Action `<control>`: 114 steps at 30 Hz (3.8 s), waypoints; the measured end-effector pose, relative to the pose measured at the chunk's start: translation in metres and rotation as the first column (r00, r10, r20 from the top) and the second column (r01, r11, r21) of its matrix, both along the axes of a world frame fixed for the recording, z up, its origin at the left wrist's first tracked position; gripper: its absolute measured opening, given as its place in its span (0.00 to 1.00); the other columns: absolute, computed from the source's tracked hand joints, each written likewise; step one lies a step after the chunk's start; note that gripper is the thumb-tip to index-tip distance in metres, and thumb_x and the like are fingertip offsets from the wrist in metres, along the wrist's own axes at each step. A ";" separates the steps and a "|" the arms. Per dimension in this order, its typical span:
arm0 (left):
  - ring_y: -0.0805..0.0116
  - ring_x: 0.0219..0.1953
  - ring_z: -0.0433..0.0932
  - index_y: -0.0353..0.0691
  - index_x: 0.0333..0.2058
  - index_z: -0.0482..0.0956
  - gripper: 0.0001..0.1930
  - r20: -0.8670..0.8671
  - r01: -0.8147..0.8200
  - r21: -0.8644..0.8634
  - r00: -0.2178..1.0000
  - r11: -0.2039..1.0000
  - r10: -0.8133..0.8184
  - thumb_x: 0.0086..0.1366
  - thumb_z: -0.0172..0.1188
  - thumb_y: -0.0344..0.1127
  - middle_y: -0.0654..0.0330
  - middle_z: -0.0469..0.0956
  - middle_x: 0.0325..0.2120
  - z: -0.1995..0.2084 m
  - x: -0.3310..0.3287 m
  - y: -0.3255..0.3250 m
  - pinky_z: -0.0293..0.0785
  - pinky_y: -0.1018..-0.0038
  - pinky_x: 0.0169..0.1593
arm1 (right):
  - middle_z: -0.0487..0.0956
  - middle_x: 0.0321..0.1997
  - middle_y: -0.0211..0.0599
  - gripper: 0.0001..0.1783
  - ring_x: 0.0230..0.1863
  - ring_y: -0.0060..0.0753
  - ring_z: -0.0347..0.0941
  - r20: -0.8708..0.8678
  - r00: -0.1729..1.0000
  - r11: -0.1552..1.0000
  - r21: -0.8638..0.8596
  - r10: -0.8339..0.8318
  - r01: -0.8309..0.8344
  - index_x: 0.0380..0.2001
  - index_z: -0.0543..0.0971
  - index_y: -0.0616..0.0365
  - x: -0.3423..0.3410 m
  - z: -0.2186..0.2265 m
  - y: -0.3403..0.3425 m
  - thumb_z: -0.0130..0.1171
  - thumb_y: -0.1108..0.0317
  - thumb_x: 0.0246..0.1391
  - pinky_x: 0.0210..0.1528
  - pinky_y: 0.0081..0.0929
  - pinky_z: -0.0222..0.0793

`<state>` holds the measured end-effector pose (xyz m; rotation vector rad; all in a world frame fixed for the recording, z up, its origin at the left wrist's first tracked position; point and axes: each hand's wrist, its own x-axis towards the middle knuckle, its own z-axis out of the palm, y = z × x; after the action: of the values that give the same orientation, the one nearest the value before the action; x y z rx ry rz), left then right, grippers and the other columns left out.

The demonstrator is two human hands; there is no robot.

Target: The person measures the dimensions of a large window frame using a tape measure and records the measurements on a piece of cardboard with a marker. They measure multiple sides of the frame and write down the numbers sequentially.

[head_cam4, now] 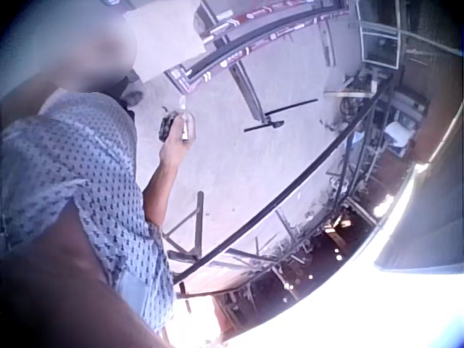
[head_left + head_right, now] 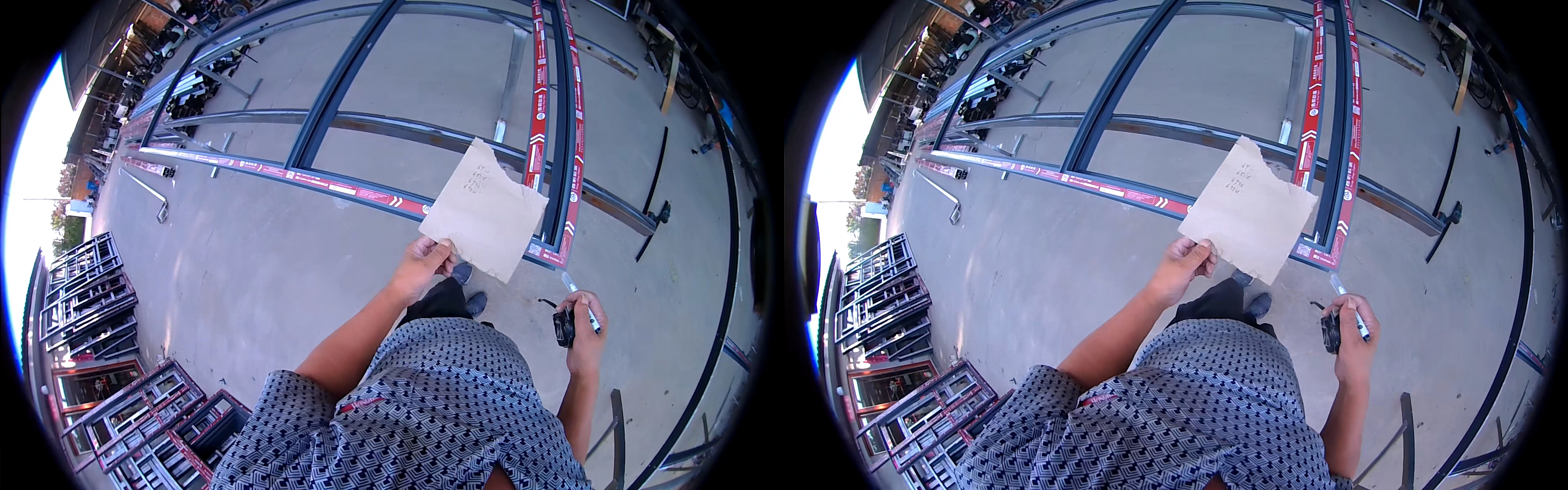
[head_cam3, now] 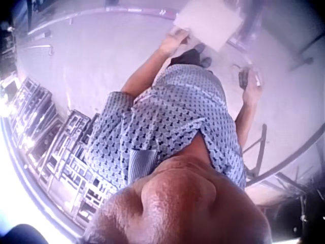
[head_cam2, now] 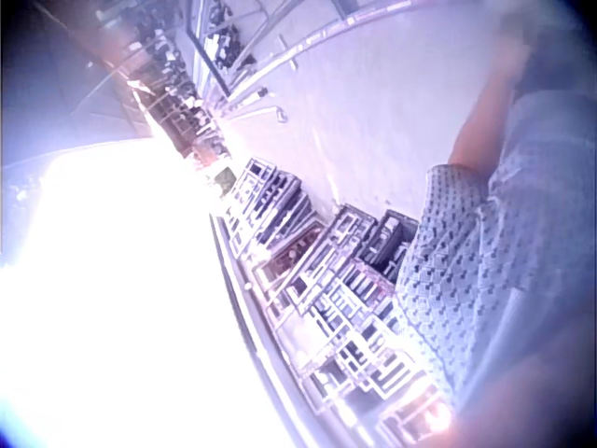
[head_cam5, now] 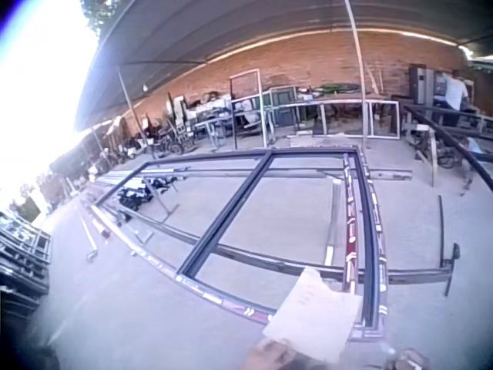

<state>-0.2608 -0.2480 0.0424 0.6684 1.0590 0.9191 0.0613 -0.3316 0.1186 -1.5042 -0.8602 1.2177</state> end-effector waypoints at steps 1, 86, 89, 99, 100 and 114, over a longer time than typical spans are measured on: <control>0.75 0.32 0.77 0.40 0.38 0.78 0.10 -0.009 -0.031 -0.014 0.999 0.999 0.031 0.76 0.58 0.41 0.63 0.81 0.32 -0.003 -0.010 -0.001 0.76 0.75 0.39 | 0.80 0.31 0.31 0.16 0.33 0.18 0.72 0.007 1.000 1.000 0.006 0.004 -0.004 0.37 0.80 0.58 -0.002 0.004 0.001 0.55 0.56 0.73 0.37 0.19 0.66; 0.78 0.29 0.78 0.41 0.44 0.80 0.09 -0.080 -0.426 -0.108 0.904 0.898 0.419 0.74 0.59 0.39 0.65 0.82 0.31 -0.020 -0.231 0.000 0.76 0.77 0.36 | 0.82 0.33 0.30 0.11 0.38 0.18 0.75 0.038 0.832 0.833 -0.002 0.553 -0.553 0.39 0.81 0.62 -0.273 0.012 0.098 0.55 0.66 0.71 0.43 0.20 0.70; 0.78 0.29 0.78 0.40 0.44 0.80 0.10 -0.067 -0.419 -0.116 0.908 0.901 0.414 0.74 0.58 0.40 0.65 0.82 0.31 -0.017 -0.235 0.006 0.76 0.77 0.36 | 0.82 0.33 0.31 0.13 0.38 0.19 0.76 0.027 0.849 0.848 0.024 0.528 -0.529 0.39 0.81 0.63 -0.277 0.011 0.105 0.57 0.63 0.72 0.43 0.21 0.71; 0.78 0.31 0.77 0.38 0.47 0.82 0.12 -0.061 -0.202 -0.013 0.978 0.979 0.201 0.75 0.57 0.39 0.64 0.83 0.34 -0.025 -0.305 0.056 0.76 0.77 0.38 | 0.81 0.30 0.30 0.12 0.33 0.17 0.73 0.150 0.923 0.934 0.005 0.353 -0.358 0.36 0.80 0.60 -0.361 0.040 0.117 0.54 0.64 0.71 0.37 0.20 0.69; 0.77 0.31 0.77 0.38 0.48 0.82 0.13 -0.071 -0.187 0.012 0.980 0.982 0.187 0.75 0.57 0.39 0.64 0.83 0.34 -0.023 -0.322 0.060 0.76 0.77 0.38 | 0.81 0.30 0.30 0.12 0.33 0.17 0.72 0.108 0.942 0.948 -0.003 0.318 -0.319 0.36 0.80 0.60 -0.377 0.043 0.119 0.54 0.63 0.71 0.36 0.19 0.68; 0.74 0.39 0.80 0.40 0.53 0.78 0.15 -0.108 -0.597 0.052 0.793 0.800 0.599 0.74 0.57 0.40 0.63 0.83 0.41 -0.010 -0.557 0.025 0.77 0.73 0.42 | 0.82 0.33 0.34 0.12 0.37 0.24 0.77 0.094 0.731 0.722 0.114 0.676 -0.683 0.37 0.81 0.63 -0.595 0.041 0.203 0.56 0.65 0.71 0.44 0.25 0.72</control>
<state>-0.8176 -0.2232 0.0322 0.3957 1.4115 1.4510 -0.5335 -0.1288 0.1594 -1.1158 -1.5919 1.6019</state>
